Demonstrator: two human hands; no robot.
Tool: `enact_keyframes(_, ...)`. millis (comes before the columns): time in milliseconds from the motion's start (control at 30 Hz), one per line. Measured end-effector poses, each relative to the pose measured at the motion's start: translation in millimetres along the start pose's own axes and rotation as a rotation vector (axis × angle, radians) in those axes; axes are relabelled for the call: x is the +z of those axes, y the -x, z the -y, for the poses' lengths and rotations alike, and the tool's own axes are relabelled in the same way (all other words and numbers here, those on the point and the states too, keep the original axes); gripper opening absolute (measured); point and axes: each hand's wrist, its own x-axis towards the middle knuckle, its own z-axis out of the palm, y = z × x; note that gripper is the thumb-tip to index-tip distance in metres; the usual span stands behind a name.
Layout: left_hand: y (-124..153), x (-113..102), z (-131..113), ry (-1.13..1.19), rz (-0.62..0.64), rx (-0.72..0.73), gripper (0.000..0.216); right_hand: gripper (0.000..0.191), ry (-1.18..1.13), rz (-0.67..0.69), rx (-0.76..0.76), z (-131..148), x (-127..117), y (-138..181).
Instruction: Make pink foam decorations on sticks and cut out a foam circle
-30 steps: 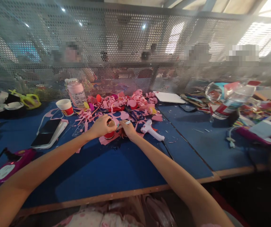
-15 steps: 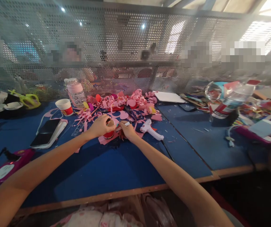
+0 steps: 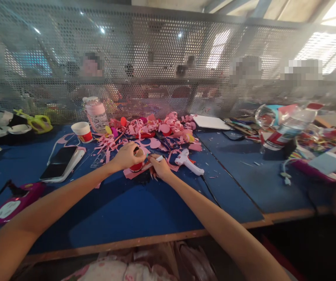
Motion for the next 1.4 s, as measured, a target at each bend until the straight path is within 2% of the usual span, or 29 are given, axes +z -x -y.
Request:
enact_keyframes(200,-1.0,1.2,1.3,-0.004,0.004,-0.023,0.029,0.037,0.155,-0.027,-0.218,2.3,1.3,16.9)
enact_keyframes(367,-1.0,1.6,1.6,0.028,-0.001,-0.045,0.031,0.037,0.422,0.115,-0.483,5.5,20.8,34.7)
enact_keyframes(467,-2.1,1.6,2.1,0.044,-0.005,-0.032,0.032,0.029,0.546,0.198,-0.599,5.5,35.1,36.7)
enact_keyframes(567,-3.4,1.7,2.4,0.052,0.003,-0.043,0.035,0.019,0.779,0.251,-0.794,6.3,45.4,35.4)
enact_keyframes(633,-4.0,1.9,2.6,0.055,0.004,-0.051,0.037,0.019,0.980,0.259,-0.947,6.7,49.8,34.0)
enact_keyframes(700,-4.2,2.1,2.6,0.055,0.002,-0.044,0.037,0.022,1.143,0.250,-1.019,6.9,53.1,32.5)
enact_keyframes(800,-4.1,1.5,2.2,0.062,0.007,-0.038,0.035,0.026,1.328,0.240,-0.995,7.5,58.2,30.0)
enact_keyframes(900,-4.1,0.1,1.7,0.087,0.029,-0.049,0.033,0.027,1.405,0.254,-0.876,9.0,63.6,26.6)
enact_keyframes(1033,-4.3,-0.5,2.2,0.112,0.050,-0.055,0.033,0.032,1.431,0.267,-0.753,9.6,69.7,20.4)
enact_keyframes(1400,-4.6,-3.0,2.0,0.130,0.098,-0.054,0.034,0.039,1.404,0.308,-0.681,13.0,71.9,22.0)
